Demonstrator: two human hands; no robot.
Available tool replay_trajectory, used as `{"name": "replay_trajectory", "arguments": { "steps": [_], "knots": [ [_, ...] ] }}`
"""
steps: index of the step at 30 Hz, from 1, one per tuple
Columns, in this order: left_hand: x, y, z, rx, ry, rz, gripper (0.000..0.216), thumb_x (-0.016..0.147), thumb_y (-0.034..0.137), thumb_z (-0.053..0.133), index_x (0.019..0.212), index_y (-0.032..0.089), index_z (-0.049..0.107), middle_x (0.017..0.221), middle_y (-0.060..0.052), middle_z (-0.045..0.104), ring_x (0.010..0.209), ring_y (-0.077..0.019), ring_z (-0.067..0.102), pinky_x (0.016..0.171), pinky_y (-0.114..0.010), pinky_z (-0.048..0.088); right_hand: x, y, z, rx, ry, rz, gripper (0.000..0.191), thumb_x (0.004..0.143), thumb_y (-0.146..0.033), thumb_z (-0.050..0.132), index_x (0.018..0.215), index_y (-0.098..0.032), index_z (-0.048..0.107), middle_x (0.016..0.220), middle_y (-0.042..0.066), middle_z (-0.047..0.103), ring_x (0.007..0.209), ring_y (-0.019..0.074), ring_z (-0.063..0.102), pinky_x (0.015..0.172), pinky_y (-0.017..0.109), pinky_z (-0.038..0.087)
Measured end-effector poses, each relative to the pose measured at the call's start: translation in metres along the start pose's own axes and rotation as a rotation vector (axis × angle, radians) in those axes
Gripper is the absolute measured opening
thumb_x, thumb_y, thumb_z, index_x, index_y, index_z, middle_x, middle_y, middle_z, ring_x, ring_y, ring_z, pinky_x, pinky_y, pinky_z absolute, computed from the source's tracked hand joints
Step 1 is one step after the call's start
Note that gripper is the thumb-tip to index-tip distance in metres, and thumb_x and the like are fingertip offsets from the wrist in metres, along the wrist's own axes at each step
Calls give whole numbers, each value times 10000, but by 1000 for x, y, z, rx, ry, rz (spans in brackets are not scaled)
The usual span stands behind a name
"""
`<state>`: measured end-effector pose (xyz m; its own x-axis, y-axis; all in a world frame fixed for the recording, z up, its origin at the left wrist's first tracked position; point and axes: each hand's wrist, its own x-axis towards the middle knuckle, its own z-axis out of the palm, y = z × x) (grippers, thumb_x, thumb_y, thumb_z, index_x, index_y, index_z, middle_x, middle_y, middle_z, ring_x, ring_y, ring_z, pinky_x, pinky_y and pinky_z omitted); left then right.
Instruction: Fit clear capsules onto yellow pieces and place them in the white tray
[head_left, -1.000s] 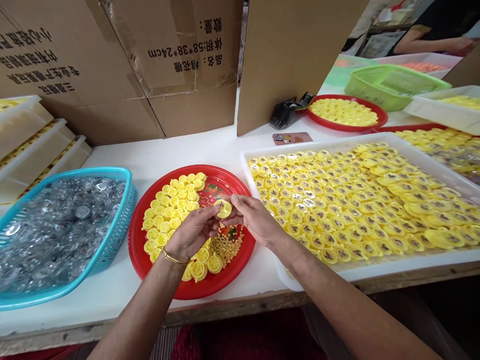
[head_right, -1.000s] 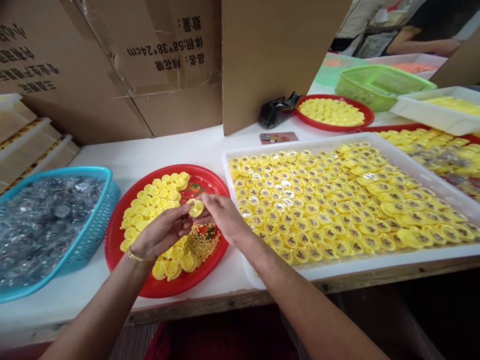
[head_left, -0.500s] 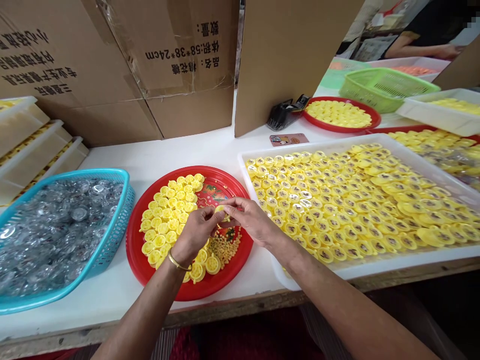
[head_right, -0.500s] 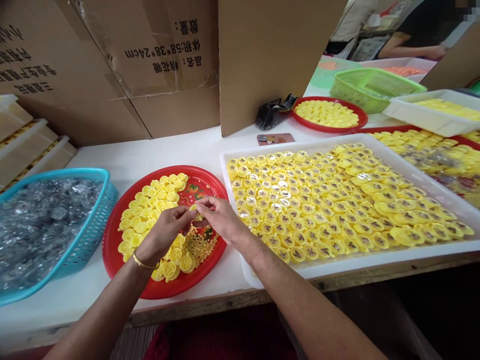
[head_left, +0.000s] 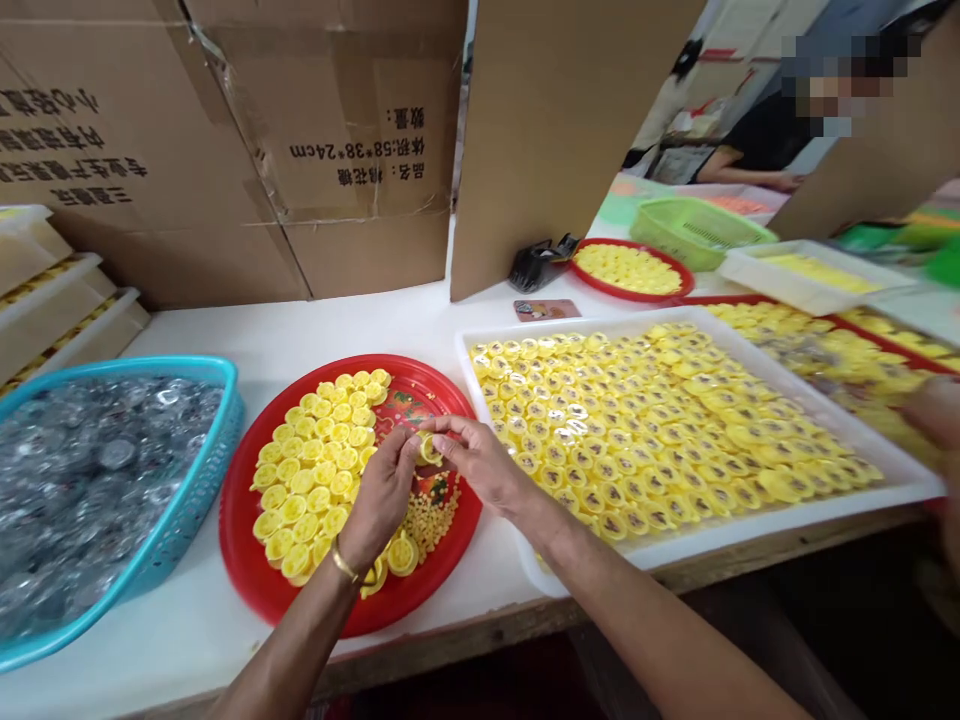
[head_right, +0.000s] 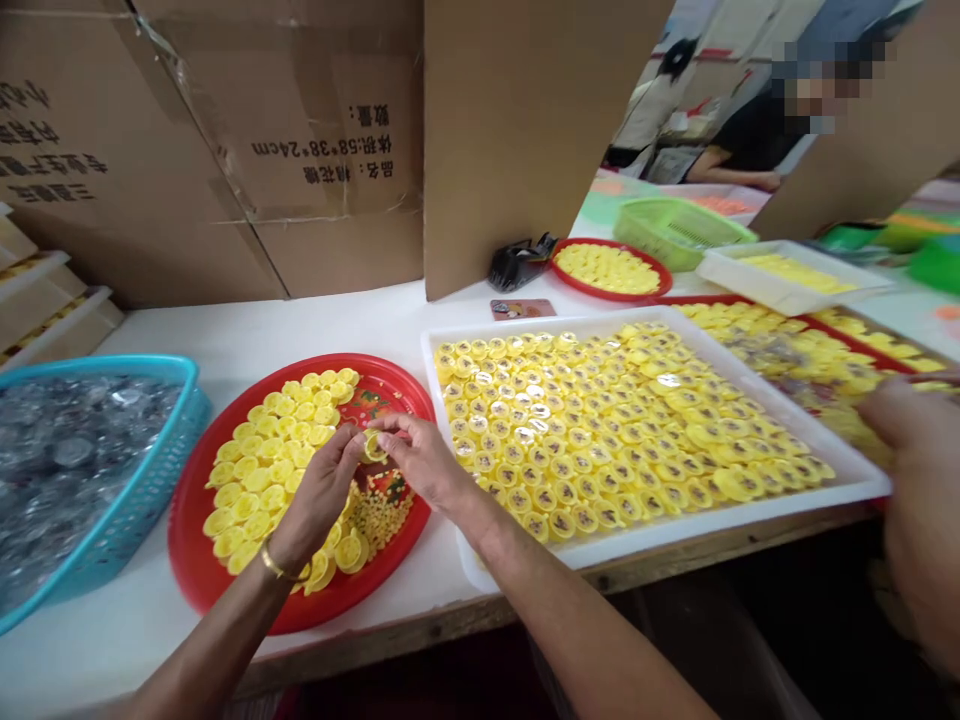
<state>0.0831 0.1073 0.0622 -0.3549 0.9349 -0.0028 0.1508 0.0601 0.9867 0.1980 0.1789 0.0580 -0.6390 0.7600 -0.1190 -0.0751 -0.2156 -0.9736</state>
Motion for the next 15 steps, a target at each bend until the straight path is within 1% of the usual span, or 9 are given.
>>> {"name": "replay_trajectory", "arguments": {
  "steps": [3,5,7,9,12,13,15],
  "knots": [
    [-4,5,-2,-14,4,-25,367,873,533,457,833,183,564,761,-23,550,679,-152,527,577,-259,447,0,-7,-3,-8,45,-16,229,779,-336,654,954,-189,671,881,30,663,781,145,638,747,314,556],
    [-6,7,-10,-67,-5,-69,414,881,553,419,948,180,585,852,-55,592,704,-165,559,562,-268,460,3,-18,-19,32,126,-20,223,804,-333,631,964,-181,660,909,42,666,770,149,657,737,323,568],
    [-8,7,-22,-101,12,-101,444,871,566,431,1009,175,590,918,-74,606,713,-171,579,549,-271,467,10,-33,-47,-14,308,-12,219,842,-327,594,993,-177,646,949,51,670,730,139,671,722,321,577],
    [-9,4,-33,-100,51,-125,444,844,562,486,1003,165,606,914,-76,611,702,-170,585,546,-271,465,21,-45,-83,-228,586,25,200,869,-301,569,1011,-180,643,955,44,679,661,110,665,705,286,573],
    [-12,1,-38,-99,86,-159,436,825,556,520,967,157,624,841,-61,611,675,-166,580,545,-271,462,44,-51,-130,-369,758,79,185,874,-254,568,999,-132,629,926,63,672,635,109,650,683,268,553],
    [-14,1,-37,-110,82,-171,442,822,563,517,955,155,626,819,-58,609,668,-166,578,537,-270,461,52,-49,-141,-407,789,102,188,867,-249,581,995,-119,626,899,64,669,631,114,645,678,270,546],
    [-17,1,-32,-126,58,-194,458,814,579,511,924,150,626,788,-55,604,654,-165,572,518,-266,457,67,-42,-153,-482,820,153,199,861,-260,604,987,-107,625,863,56,663,658,129,640,679,283,538]
  ]
}}
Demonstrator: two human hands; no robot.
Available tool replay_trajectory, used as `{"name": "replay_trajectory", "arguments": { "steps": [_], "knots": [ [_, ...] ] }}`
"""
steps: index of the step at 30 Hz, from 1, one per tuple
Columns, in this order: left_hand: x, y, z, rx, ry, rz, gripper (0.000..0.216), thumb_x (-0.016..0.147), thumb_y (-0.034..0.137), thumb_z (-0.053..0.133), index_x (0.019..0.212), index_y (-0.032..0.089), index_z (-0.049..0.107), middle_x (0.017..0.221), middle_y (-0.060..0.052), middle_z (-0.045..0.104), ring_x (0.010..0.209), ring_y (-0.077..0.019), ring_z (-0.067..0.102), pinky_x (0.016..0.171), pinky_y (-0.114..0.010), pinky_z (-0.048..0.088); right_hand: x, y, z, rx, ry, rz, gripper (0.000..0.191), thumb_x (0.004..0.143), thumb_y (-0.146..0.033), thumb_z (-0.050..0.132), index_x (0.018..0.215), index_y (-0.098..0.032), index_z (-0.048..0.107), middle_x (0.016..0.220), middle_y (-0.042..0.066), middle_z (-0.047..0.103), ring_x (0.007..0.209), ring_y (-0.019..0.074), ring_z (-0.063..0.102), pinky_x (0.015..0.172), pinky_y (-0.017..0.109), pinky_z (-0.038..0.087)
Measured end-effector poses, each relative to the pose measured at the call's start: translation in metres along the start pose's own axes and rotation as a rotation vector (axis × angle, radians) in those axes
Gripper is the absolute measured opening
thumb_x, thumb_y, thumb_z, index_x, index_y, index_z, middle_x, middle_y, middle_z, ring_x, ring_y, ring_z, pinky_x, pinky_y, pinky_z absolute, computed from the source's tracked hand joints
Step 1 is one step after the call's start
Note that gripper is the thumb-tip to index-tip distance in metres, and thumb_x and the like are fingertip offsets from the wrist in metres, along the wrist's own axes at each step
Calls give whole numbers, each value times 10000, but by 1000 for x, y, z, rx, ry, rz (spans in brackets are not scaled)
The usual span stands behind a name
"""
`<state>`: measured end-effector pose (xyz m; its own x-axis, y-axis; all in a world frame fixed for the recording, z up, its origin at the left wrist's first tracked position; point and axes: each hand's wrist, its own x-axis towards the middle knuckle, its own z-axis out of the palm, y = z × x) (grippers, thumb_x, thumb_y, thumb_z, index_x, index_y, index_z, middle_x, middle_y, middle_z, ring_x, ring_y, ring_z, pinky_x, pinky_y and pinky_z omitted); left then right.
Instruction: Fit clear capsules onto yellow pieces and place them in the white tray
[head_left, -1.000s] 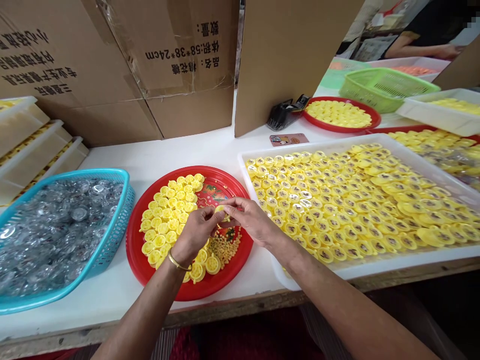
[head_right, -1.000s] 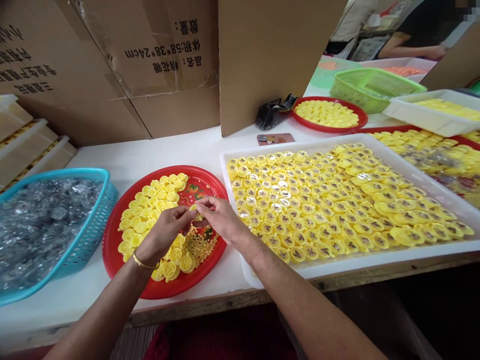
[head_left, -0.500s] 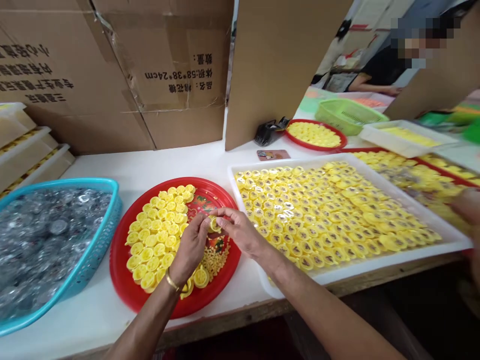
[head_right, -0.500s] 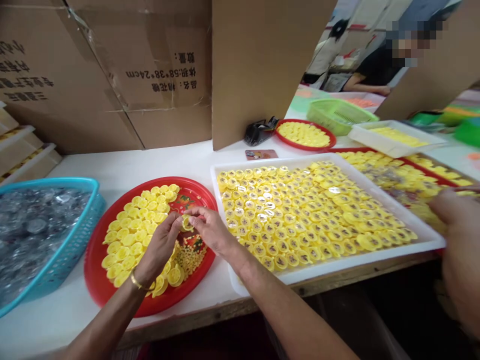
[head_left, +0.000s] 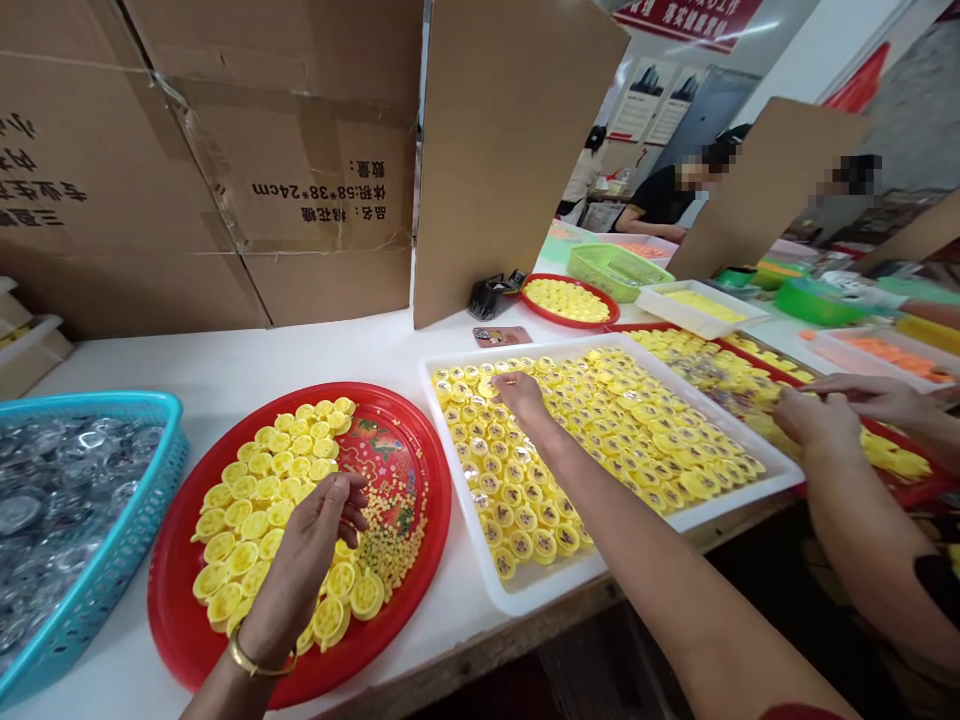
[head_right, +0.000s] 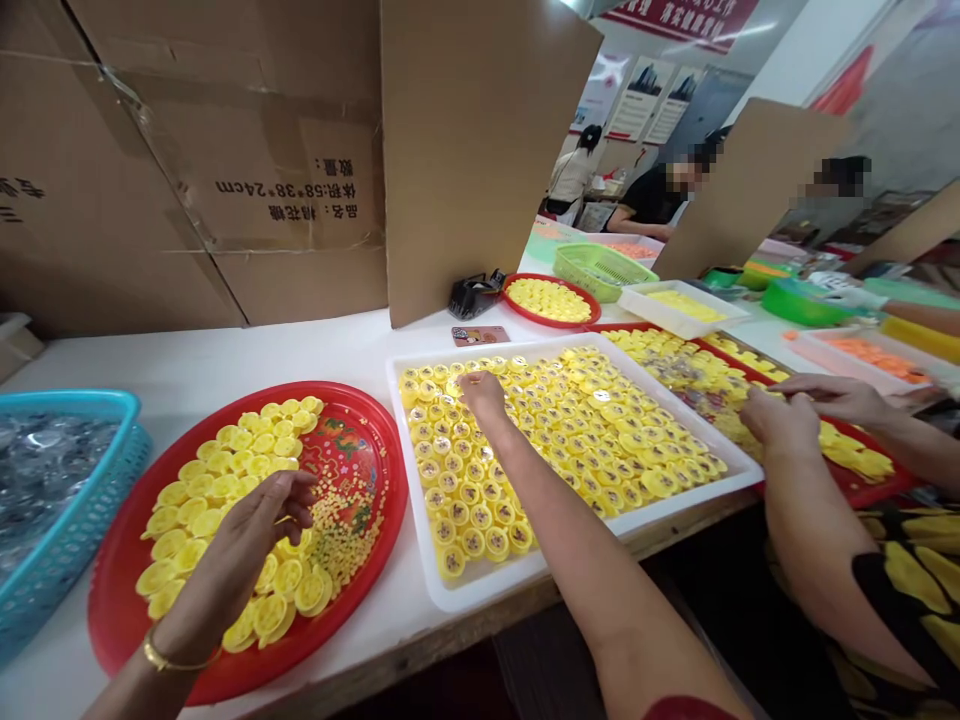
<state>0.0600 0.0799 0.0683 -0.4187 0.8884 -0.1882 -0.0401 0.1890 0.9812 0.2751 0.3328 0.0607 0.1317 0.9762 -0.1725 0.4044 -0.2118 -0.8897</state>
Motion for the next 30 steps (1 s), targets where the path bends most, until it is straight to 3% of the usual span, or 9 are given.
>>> {"name": "replay_trajectory", "arguments": {
  "steps": [5,10,13,18,21,23,26,28,30],
  "knots": [
    [-5,-1,3,19,-18,-24,464,808,585,512,902,146,632,759,-53,604,644,-161,567,503,-255,450,19,9,23,-127,-60,46,296,909,-339,559,1130,-143,581,1104,71,613,931,187,619,793,380,534],
    [-3,-7,-5,43,-13,-43,452,804,573,522,883,144,640,768,-60,616,640,-160,573,508,-261,461,25,12,35,-160,-73,53,340,908,-337,560,1190,-147,552,1175,94,583,990,204,604,829,407,524],
    [-3,-9,-5,43,-18,-43,455,808,571,515,889,142,642,760,-55,615,636,-156,575,506,-257,458,24,12,36,-191,-27,26,326,909,-341,559,1169,-145,560,1144,87,596,957,191,613,807,391,532],
    [-5,-9,-12,55,-7,-17,445,815,555,504,876,136,640,755,-52,610,620,-146,576,502,-249,452,6,-3,20,-241,95,-107,199,877,-253,555,909,-86,658,781,61,674,667,161,647,668,288,497],
    [-1,-8,-25,92,11,7,374,828,496,506,833,141,625,722,-35,597,597,-132,562,498,-239,441,-21,-17,19,-232,133,-252,231,851,-234,541,1019,-119,650,863,73,688,674,161,642,709,300,481],
    [2,-7,-31,126,47,22,313,834,442,510,815,148,615,700,-18,582,593,-122,556,505,-228,437,-48,-26,32,-210,-9,-451,248,844,-273,545,1037,-159,650,889,65,693,681,163,639,713,302,485],
    [4,-5,-32,151,71,27,259,827,392,515,827,153,612,698,-7,578,589,-118,558,504,-223,429,-88,-36,72,-305,-450,-740,177,841,-266,556,952,-196,676,899,45,703,754,165,649,744,297,496],
    [1,-2,-29,169,37,25,245,826,374,510,836,154,616,671,-2,572,574,-119,551,497,-224,422,-104,-41,106,-449,-554,-832,194,841,-225,560,1006,-204,660,1009,48,693,880,175,645,813,305,490],
    [-4,1,-25,196,-3,28,230,828,357,500,817,158,615,628,7,556,559,-118,536,493,-223,415,-109,-44,136,-540,-550,-866,294,820,-162,570,1107,-191,626,1136,78,650,998,198,616,864,313,471]
  ]
}}
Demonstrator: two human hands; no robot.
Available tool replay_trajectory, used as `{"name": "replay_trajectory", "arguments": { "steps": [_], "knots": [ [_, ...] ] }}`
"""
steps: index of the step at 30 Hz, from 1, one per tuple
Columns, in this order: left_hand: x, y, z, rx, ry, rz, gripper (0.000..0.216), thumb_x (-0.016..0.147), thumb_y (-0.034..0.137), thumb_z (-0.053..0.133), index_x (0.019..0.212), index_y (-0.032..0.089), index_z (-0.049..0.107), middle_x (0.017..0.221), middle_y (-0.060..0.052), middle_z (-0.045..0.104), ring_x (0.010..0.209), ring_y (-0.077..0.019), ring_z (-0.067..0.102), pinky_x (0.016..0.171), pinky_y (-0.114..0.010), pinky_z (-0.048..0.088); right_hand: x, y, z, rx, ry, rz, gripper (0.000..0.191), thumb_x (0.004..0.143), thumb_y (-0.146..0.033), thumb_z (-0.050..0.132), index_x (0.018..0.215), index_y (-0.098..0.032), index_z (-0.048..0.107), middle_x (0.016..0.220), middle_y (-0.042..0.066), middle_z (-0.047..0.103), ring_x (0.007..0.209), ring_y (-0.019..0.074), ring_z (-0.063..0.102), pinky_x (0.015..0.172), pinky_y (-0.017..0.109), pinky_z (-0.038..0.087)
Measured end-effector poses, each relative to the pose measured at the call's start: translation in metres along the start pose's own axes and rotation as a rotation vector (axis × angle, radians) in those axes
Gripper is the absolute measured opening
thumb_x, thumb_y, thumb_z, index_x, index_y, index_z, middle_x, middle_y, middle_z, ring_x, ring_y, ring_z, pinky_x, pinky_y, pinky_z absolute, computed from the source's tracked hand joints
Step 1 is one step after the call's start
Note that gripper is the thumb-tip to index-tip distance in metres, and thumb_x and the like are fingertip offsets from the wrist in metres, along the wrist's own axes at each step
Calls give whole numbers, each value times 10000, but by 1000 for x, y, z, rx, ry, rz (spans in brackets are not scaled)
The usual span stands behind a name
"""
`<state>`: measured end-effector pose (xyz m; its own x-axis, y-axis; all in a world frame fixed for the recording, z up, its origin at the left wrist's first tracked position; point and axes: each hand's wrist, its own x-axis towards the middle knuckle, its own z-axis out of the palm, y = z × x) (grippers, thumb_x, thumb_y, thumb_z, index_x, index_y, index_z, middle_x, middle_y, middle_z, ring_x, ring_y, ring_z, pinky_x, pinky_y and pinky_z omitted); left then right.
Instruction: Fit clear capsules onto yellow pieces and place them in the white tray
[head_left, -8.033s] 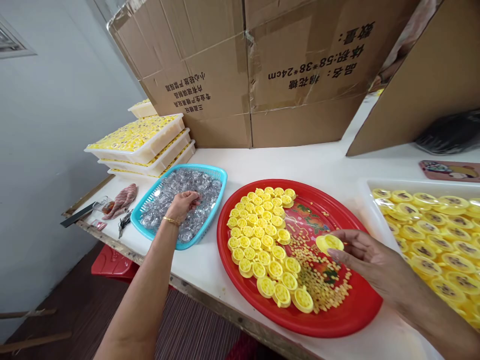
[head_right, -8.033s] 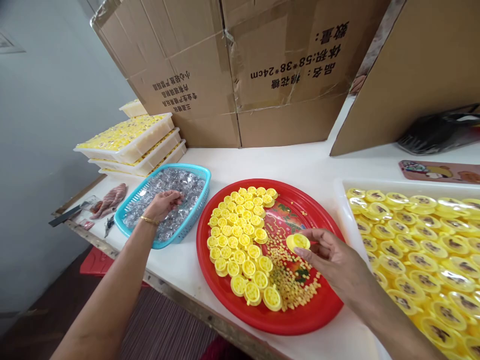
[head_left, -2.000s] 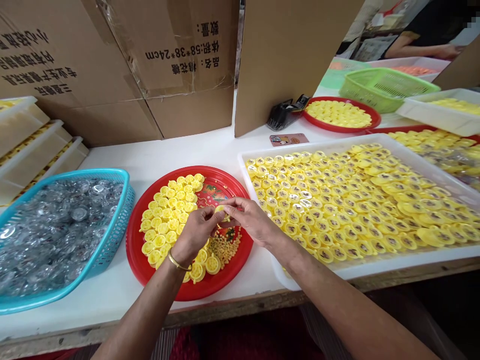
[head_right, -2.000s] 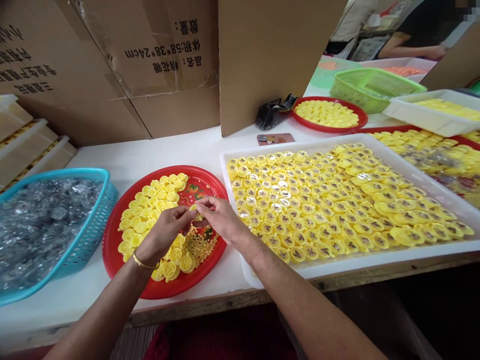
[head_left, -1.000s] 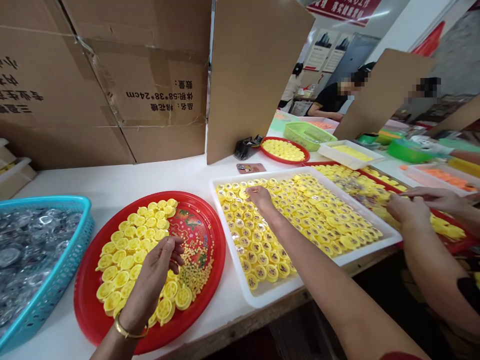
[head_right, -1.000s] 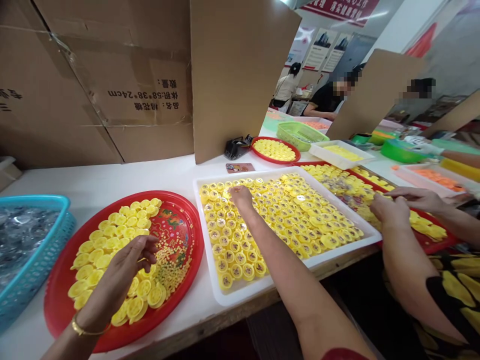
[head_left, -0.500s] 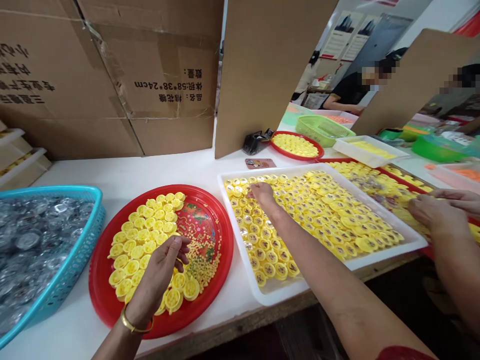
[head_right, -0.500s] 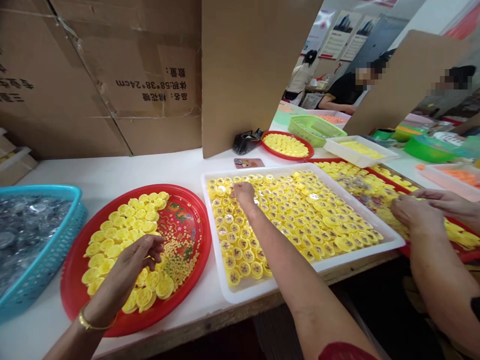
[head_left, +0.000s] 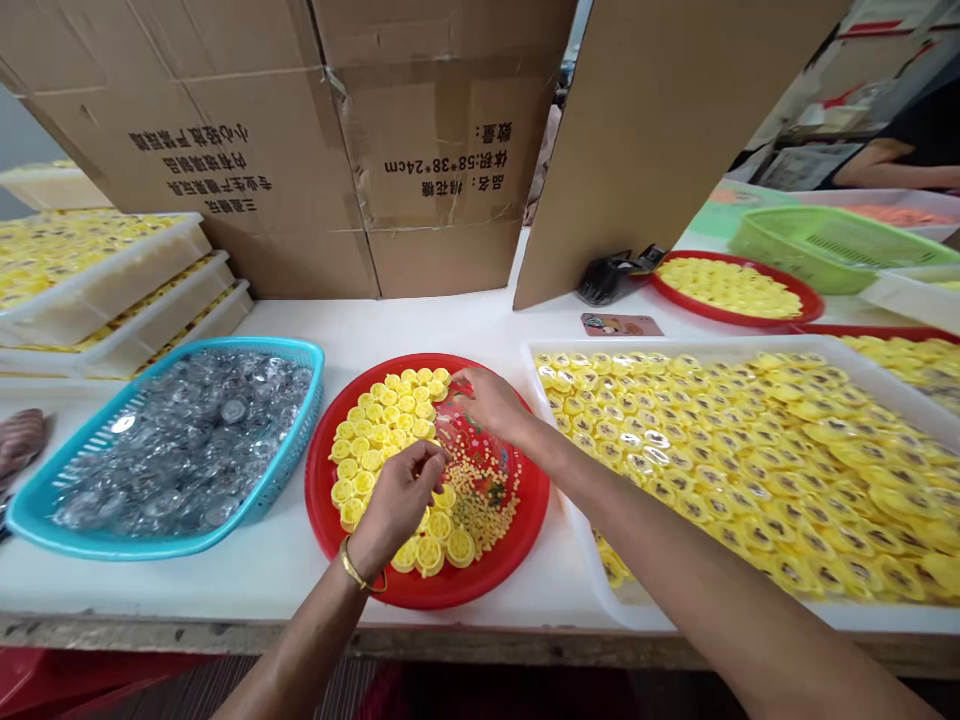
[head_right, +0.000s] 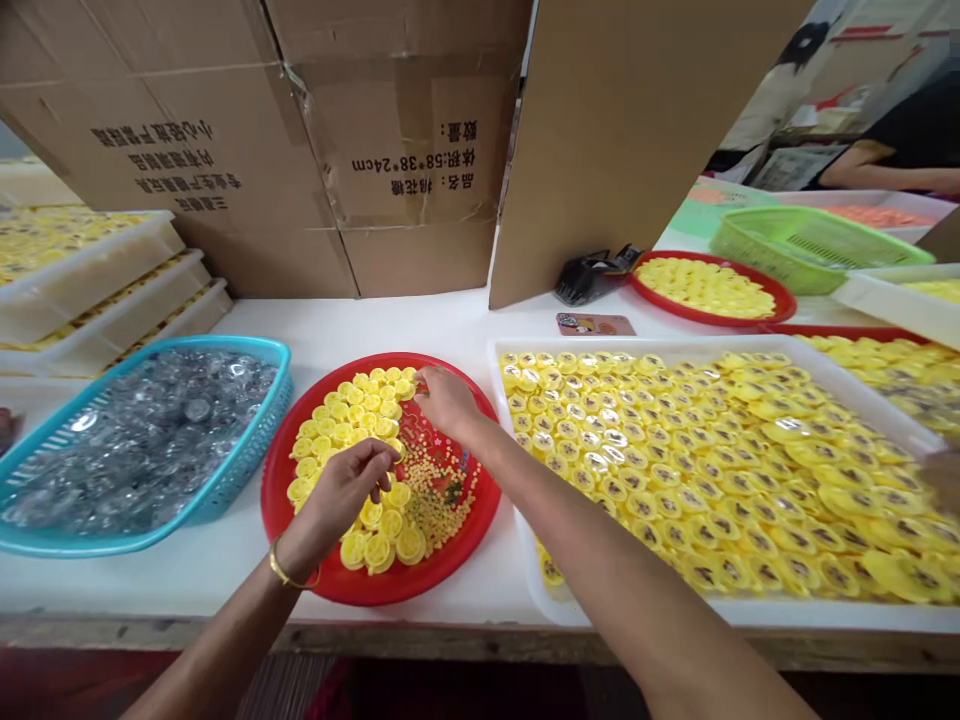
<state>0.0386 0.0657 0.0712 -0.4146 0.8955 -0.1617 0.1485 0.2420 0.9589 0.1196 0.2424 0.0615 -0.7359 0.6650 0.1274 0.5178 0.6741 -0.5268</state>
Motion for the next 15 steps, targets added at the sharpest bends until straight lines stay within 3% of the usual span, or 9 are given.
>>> {"name": "replay_trajectory", "arguments": {
  "steps": [3,6,15],
  "knots": [
    [-6,1,-3,14,-14,1,217,828,339,489,775,162,603,619,8,552,552,-115,527,486,-221,406,23,-4,21,-87,-38,-5,390,784,-79,560,1150,-200,612,1178,97,602,992,211,609,812,294,465],
    [-8,-5,-12,-2,11,-10,207,823,325,485,777,162,604,658,-1,571,568,-114,536,491,-219,408,33,-4,31,-170,-88,-18,352,790,-107,569,1113,-234,627,1143,78,580,874,194,623,704,276,456],
    [-6,-21,-26,-46,29,-44,171,802,299,503,788,164,606,609,12,553,549,-112,522,497,-218,405,26,2,34,-314,-113,18,294,826,-249,578,1113,-188,563,1146,101,544,843,193,601,620,276,408]
  ]
}}
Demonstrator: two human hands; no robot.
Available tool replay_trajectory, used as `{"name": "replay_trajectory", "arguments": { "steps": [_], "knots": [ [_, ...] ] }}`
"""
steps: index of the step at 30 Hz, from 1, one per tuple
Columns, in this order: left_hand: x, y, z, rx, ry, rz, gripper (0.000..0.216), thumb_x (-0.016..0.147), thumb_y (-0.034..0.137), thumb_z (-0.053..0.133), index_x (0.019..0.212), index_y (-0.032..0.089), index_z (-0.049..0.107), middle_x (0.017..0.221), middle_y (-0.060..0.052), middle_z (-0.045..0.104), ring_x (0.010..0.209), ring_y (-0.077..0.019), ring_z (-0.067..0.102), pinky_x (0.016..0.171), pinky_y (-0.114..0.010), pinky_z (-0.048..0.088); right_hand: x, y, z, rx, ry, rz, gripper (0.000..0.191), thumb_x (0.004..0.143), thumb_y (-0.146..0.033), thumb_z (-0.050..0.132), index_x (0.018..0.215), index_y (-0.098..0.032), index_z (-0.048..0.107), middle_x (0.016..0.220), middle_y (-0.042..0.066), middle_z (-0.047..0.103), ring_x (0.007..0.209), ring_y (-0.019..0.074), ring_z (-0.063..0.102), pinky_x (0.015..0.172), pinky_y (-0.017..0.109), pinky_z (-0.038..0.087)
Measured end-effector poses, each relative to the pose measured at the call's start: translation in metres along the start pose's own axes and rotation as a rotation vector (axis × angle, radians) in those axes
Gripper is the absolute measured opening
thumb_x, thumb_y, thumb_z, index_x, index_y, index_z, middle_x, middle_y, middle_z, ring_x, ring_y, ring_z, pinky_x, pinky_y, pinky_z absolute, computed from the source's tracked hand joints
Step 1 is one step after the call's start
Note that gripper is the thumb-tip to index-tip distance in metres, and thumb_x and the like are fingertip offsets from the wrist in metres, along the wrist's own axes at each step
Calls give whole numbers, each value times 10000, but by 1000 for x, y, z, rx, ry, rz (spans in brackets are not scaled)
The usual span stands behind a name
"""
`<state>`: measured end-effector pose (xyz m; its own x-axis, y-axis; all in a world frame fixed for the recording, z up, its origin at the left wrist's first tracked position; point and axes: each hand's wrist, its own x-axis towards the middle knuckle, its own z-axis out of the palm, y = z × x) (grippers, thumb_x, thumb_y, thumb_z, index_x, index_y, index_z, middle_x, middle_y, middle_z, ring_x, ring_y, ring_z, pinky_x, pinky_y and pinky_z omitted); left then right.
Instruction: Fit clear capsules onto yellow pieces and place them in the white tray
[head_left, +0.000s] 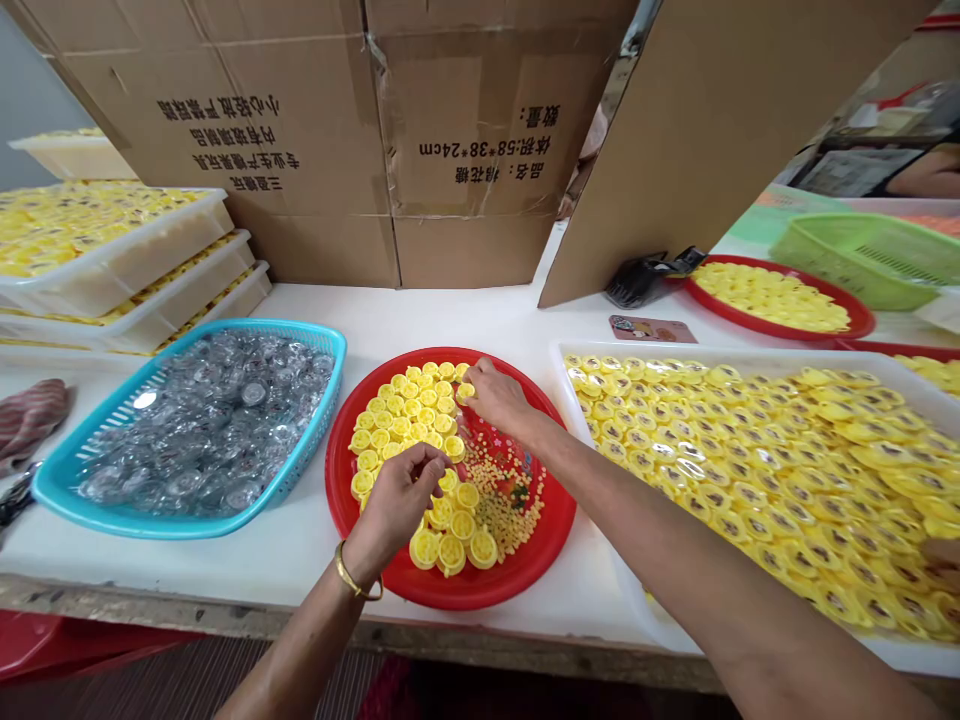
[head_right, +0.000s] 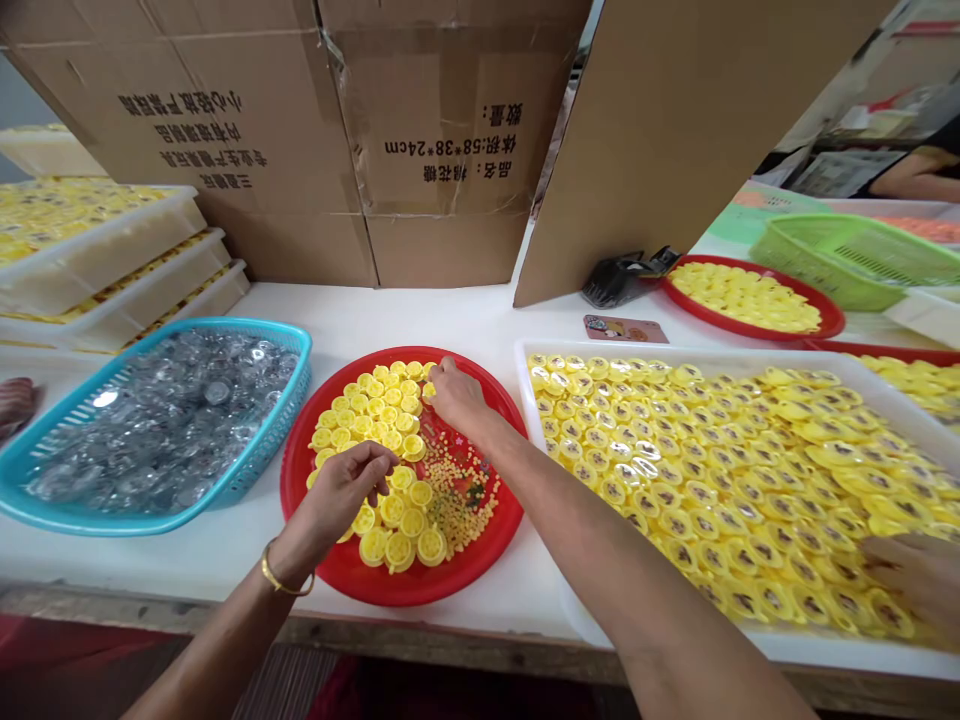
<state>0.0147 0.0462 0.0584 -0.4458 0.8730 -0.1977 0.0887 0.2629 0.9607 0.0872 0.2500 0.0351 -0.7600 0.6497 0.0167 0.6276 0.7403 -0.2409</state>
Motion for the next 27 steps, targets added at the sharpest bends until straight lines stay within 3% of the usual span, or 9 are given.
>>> {"name": "replay_trajectory", "arguments": {
  "steps": [7,12,15,18,21,24,27],
  "knots": [
    [-1,12,3,4,29,-7,153,789,250,481,752,156,597,644,5,563,549,-102,532,482,-206,393,-36,7,-4,35,-40,-8,288,790,-254,575,1066,-172,553,1076,93,617,876,214,616,624,284,399],
    [3,26,5,-16,-23,10,154,785,227,477,746,154,607,612,12,551,529,-91,532,482,-194,406,-50,0,-1,12,-34,-24,259,831,-286,552,1063,-173,534,1074,103,651,907,256,643,608,304,415],
    [15,38,-25,136,121,90,192,809,244,464,800,153,633,687,-11,606,569,-101,576,493,-195,433,-58,-4,-3,-35,-47,-32,259,837,-241,537,1086,-170,533,1047,119,675,905,279,659,595,322,437],
    [33,43,-82,494,375,120,228,831,242,446,878,169,656,746,-22,658,640,-122,608,576,-214,470,-71,-4,-6,-23,-6,-33,331,830,-217,527,1157,-173,524,1084,126,674,901,281,664,607,337,466],
    [54,32,-140,659,521,61,221,784,165,476,891,162,670,822,-51,680,745,-157,616,689,-253,468,-85,0,-7,30,95,-31,351,847,-282,494,1185,-196,538,1143,107,650,769,245,669,587,350,481],
    [70,10,-171,792,497,-13,195,688,173,602,853,184,705,780,-48,695,753,-192,621,726,-276,448,-94,2,-4,126,139,9,295,831,-344,509,1072,-206,611,1083,83,657,700,219,656,597,358,500],
    [78,-9,-173,851,410,-40,179,662,174,601,784,210,726,731,-38,705,743,-202,629,714,-265,428,-97,0,-3,234,134,23,242,789,-282,568,1005,-205,646,1034,72,654,810,219,654,724,359,522]
  ]
}}
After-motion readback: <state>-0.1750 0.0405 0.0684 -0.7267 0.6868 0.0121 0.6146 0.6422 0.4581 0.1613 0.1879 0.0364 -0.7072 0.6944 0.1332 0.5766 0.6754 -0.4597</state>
